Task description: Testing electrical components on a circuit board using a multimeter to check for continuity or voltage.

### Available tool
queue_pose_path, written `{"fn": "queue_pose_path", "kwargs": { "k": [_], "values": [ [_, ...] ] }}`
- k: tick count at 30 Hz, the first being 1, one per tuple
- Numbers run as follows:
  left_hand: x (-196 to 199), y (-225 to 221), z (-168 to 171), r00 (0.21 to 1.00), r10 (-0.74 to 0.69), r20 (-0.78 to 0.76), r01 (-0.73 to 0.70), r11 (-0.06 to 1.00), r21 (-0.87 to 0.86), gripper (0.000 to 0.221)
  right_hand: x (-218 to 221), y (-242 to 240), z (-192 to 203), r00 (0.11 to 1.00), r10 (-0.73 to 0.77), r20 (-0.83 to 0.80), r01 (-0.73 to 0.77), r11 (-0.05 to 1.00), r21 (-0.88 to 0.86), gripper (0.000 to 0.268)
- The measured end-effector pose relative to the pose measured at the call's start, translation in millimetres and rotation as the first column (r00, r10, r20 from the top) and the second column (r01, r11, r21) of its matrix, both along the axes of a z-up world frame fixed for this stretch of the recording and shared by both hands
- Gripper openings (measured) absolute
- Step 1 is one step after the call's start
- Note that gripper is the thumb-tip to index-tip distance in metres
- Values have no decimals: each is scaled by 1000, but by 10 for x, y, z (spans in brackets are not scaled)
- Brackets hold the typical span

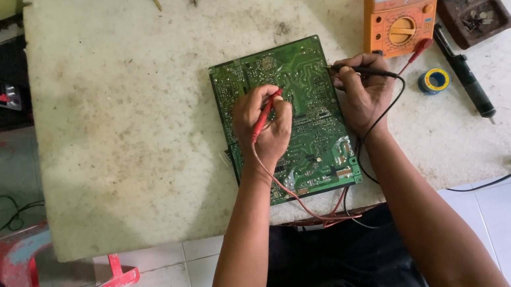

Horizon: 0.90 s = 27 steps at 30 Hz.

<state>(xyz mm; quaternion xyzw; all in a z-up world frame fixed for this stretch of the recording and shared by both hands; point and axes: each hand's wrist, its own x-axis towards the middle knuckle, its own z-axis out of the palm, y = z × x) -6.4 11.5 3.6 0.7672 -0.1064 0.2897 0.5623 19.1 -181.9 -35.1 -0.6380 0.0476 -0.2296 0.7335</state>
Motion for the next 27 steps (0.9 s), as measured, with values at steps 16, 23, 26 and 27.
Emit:
{"fn": "queue_pose_path", "kwargs": {
  "k": [16,23,26,27],
  "values": [
    [-18,-15,53,996,84,-40,-80,994,77,16,-304,312,456,980,171,98,-148,967,-209,18],
    [2,33,62,998,54,-27,-51,995,89,15,-243,261,390,981,193,-32,-194,935,-295,15],
    [-59,25,62,998,64,0,-63,985,160,15,-324,202,317,976,215,-40,-215,906,-365,15],
    [-90,22,25,999,51,0,-50,990,133,15,-378,232,336,974,222,-42,-222,909,-353,16]
  ]
}}
